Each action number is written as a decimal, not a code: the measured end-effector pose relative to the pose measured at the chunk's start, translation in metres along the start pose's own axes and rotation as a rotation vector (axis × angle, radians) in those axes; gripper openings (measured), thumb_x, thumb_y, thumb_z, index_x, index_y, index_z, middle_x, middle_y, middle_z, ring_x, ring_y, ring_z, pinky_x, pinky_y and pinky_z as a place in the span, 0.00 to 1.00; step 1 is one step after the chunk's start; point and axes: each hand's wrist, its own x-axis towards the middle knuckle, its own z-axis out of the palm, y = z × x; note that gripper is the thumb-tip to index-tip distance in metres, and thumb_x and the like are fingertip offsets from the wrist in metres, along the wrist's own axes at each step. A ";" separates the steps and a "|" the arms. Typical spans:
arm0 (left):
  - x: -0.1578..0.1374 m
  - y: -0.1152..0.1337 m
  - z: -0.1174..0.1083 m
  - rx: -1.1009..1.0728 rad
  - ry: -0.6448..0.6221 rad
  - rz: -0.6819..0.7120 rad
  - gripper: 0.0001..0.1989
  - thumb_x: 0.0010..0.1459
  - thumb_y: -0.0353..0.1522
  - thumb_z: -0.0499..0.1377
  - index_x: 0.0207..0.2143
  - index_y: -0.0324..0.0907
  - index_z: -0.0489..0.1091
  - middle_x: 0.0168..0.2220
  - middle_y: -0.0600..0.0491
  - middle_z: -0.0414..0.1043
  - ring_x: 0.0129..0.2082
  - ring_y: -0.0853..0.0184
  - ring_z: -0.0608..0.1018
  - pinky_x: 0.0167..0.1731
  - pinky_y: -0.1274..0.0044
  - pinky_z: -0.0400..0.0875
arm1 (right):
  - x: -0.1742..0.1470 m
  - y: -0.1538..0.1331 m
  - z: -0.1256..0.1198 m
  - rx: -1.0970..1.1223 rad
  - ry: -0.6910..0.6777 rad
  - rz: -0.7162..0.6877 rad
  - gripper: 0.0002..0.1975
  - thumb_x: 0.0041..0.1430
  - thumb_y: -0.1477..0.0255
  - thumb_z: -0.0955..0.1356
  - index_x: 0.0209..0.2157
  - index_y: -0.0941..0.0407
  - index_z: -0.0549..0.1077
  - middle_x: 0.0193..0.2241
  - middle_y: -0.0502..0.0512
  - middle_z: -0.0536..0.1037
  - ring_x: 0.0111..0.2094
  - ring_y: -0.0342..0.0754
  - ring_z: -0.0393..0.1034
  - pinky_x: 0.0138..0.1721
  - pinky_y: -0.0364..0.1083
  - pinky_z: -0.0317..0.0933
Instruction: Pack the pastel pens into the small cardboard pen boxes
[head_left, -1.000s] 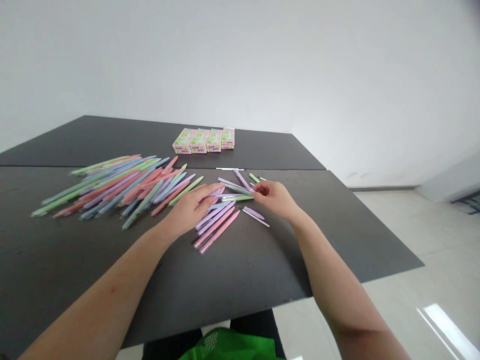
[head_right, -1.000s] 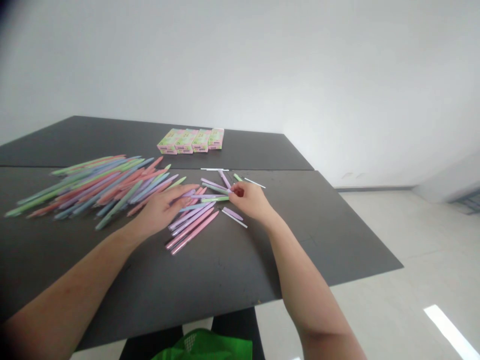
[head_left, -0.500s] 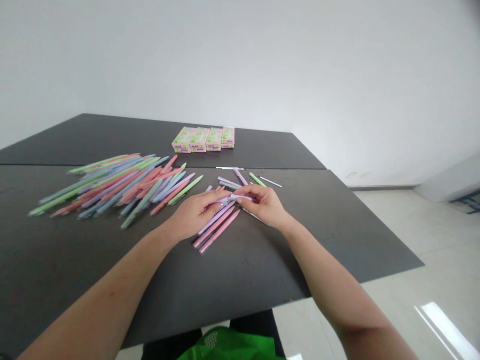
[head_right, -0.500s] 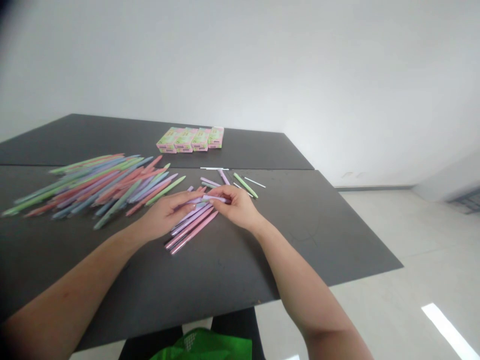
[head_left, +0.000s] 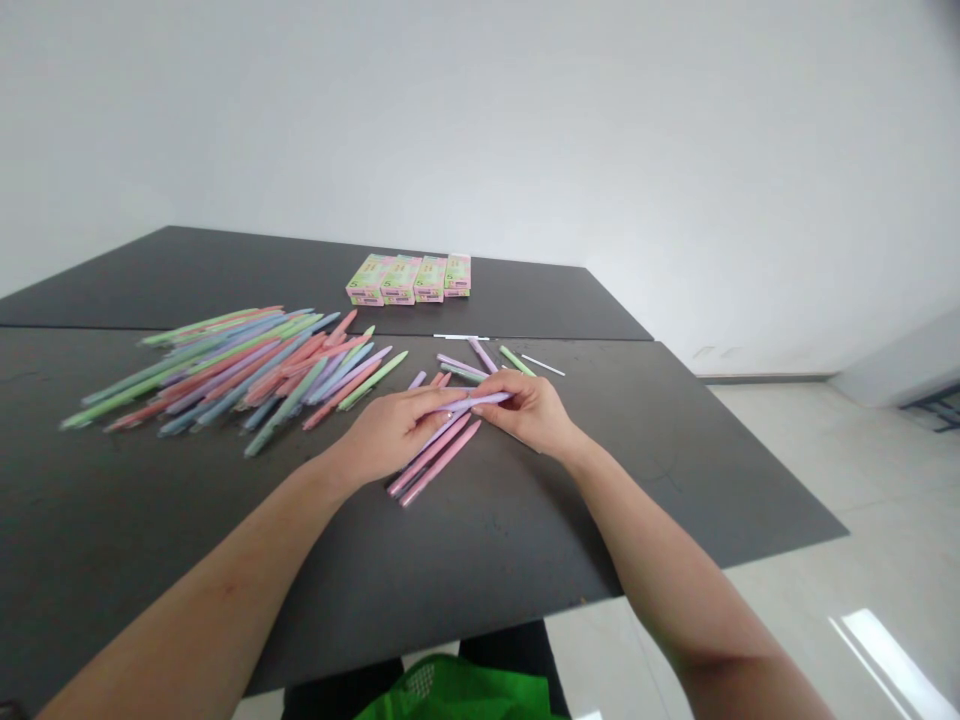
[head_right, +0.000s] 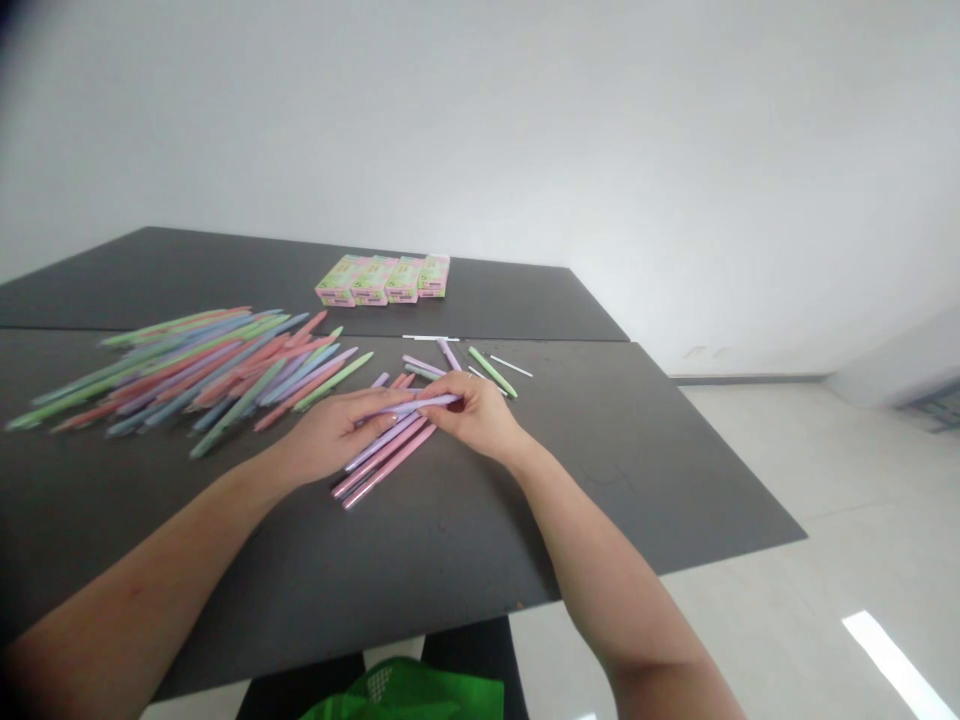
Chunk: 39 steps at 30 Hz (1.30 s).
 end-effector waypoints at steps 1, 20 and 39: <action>0.000 0.001 0.000 0.006 -0.003 0.004 0.20 0.65 0.36 0.49 0.57 0.51 0.68 0.59 0.57 0.68 0.62 0.63 0.66 0.62 0.69 0.59 | 0.000 0.000 0.000 -0.002 -0.006 -0.013 0.10 0.54 0.65 0.73 0.35 0.55 0.79 0.33 0.55 0.77 0.33 0.46 0.71 0.37 0.45 0.65; 0.000 0.000 0.007 0.088 0.050 0.019 0.19 0.65 0.37 0.49 0.55 0.51 0.70 0.54 0.56 0.73 0.56 0.64 0.73 0.56 0.71 0.66 | -0.002 0.001 0.005 0.107 -0.096 0.289 0.19 0.57 0.55 0.69 0.33 0.59 0.75 0.17 0.48 0.71 0.18 0.40 0.66 0.22 0.39 0.60; -0.001 -0.002 0.008 0.084 0.068 0.031 0.21 0.64 0.33 0.49 0.57 0.51 0.68 0.56 0.58 0.72 0.56 0.65 0.73 0.59 0.72 0.63 | 0.002 0.001 -0.011 0.007 -0.113 0.273 0.27 0.57 0.49 0.66 0.21 0.59 0.73 0.15 0.50 0.71 0.18 0.39 0.63 0.22 0.39 0.58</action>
